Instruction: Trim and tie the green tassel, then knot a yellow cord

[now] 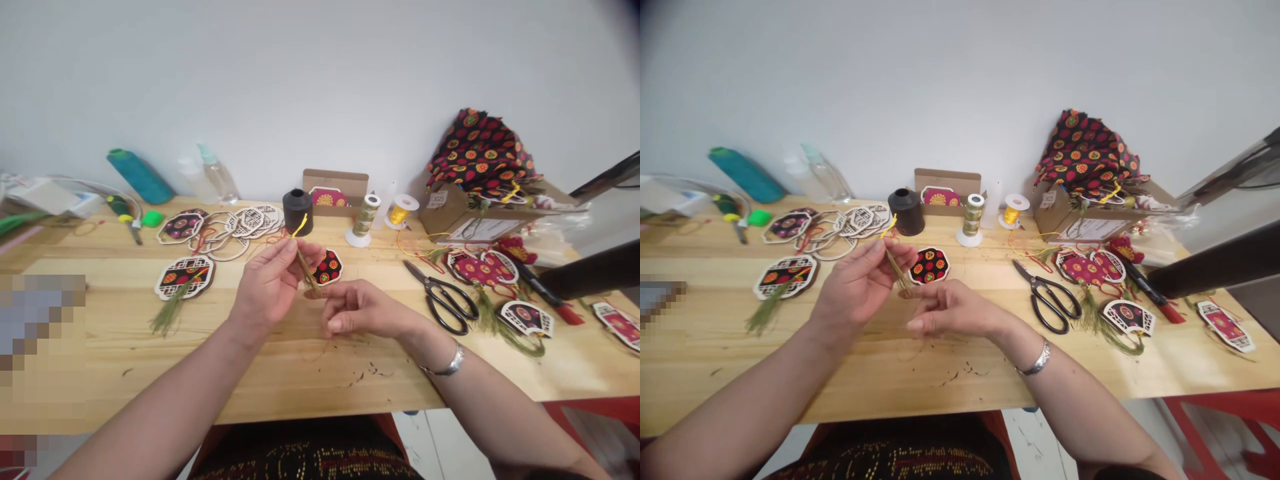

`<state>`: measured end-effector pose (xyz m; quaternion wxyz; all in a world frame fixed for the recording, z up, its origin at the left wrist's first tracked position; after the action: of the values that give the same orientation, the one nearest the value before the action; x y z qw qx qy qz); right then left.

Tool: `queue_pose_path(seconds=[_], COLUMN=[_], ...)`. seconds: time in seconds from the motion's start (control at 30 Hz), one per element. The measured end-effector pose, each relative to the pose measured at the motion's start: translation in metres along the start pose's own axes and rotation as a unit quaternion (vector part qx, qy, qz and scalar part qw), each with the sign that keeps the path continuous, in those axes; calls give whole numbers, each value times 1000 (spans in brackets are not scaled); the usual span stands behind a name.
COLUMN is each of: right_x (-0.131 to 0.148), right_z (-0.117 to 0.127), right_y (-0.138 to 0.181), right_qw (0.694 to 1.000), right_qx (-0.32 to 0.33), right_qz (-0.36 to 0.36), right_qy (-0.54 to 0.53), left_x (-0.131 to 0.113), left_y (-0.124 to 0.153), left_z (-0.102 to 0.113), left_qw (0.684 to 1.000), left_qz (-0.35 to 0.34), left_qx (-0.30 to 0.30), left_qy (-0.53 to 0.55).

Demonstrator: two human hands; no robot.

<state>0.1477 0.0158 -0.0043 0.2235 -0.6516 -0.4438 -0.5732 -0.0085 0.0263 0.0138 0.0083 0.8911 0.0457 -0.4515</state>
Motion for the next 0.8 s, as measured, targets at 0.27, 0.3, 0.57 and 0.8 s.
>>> queue_pose_path(seconds=[0.27,0.3,0.57,0.8], right_x=[22,24,27,29], right_z=[27,28,37,35], right_y=[19,21,32,37], right_qw=[981,980,969,967], right_qx=[-132,-140,-225,-204], right_qz=[15,15,56,138], right_qy=[138,138,91,64], left_x=[3,4,4,5], left_y=[-11,-11,-11,-5], left_z=[10,11,10,6], left_qw=[998,998,997,998], left_qz=[-2,1,27,54], left_qx=[-54,-56,-63,-45], left_qy=[28,26,34,6])
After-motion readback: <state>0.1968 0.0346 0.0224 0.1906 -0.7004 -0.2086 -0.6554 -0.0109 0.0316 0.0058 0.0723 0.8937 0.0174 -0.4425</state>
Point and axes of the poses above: each hand's wrist, its own y-axis away from the middle knuckle, its own z-axis out of the back of the hand, x = y × z, the point moved 2 cm from there along -y, towards the middle knuckle, and after that the axes turned 6 degrees about -z, right-handed, at the moved point
